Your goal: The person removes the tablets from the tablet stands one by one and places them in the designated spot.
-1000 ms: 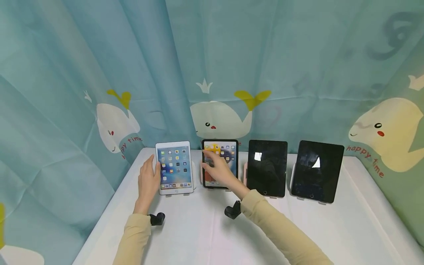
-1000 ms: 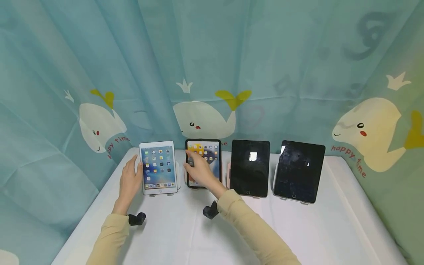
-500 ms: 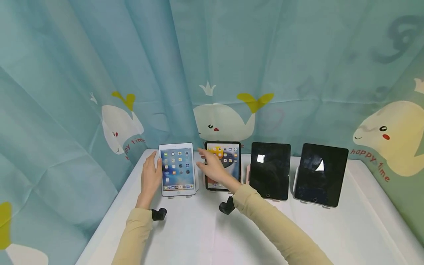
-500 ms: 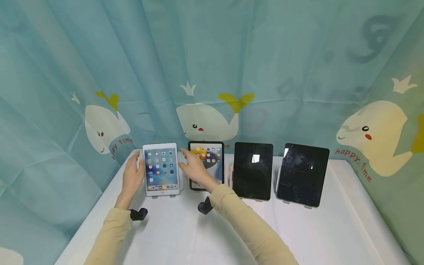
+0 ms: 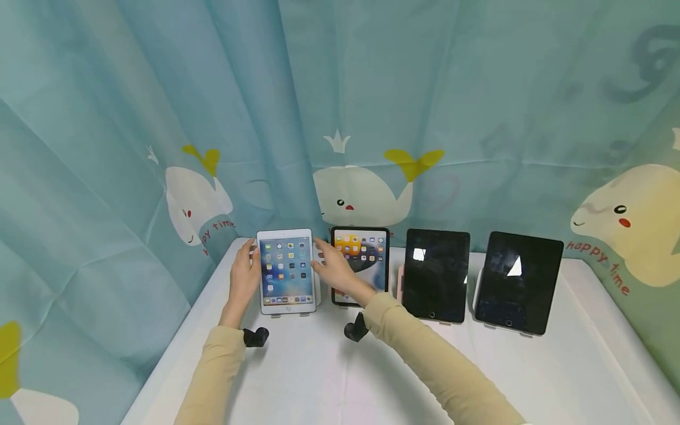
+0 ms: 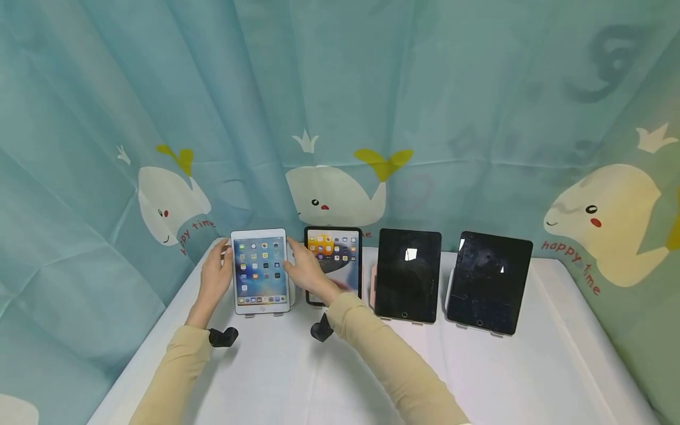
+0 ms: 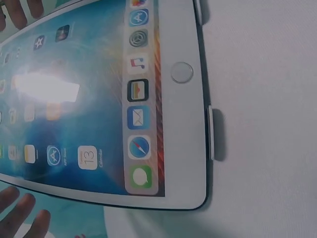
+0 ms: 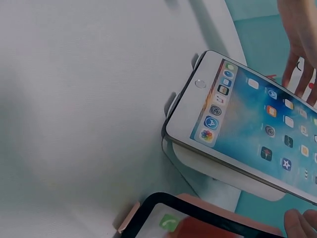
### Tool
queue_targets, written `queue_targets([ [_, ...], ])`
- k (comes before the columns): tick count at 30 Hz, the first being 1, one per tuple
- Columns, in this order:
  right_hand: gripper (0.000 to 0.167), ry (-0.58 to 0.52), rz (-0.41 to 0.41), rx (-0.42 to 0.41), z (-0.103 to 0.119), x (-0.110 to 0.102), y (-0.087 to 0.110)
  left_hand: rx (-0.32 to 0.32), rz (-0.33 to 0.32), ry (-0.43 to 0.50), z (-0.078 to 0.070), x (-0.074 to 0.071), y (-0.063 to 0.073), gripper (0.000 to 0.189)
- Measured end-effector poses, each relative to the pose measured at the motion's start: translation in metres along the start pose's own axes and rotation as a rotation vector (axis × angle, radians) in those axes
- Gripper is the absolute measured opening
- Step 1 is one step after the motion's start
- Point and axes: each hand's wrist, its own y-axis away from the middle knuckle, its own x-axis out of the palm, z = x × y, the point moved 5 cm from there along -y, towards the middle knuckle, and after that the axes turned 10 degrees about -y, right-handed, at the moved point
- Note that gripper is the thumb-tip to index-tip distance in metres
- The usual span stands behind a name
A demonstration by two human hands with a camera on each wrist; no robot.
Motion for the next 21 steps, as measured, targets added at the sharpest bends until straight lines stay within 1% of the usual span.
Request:
queue_targets([
  [7, 0.061, -0.019, 0.011, 0.006, -0.002, 0.004, -0.007, -0.012, -0.013, 0.068, 0.000, 0.001, -0.004, 0.045],
  [10, 0.064, -0.020, 0.014, 0.003, -0.001, 0.006, -0.011, -0.026, -0.034, 0.091, 0.002, 0.001, -0.006, 0.043],
  [15, 0.069, -0.019, 0.005, 0.002, 0.000, 0.007, -0.017, -0.059, -0.077, 0.151, 0.003, 0.001, -0.007, 0.039],
  [18, 0.070, -0.014, -0.006, 0.009, -0.001, 0.009, -0.019, -0.077, -0.085, 0.185, 0.004, 0.001, -0.008, 0.037],
  [21, 0.070, -0.010, -0.018, 0.022, -0.002, 0.010, -0.022, -0.082, -0.086, 0.197, 0.004, 0.002, -0.008, 0.037],
])
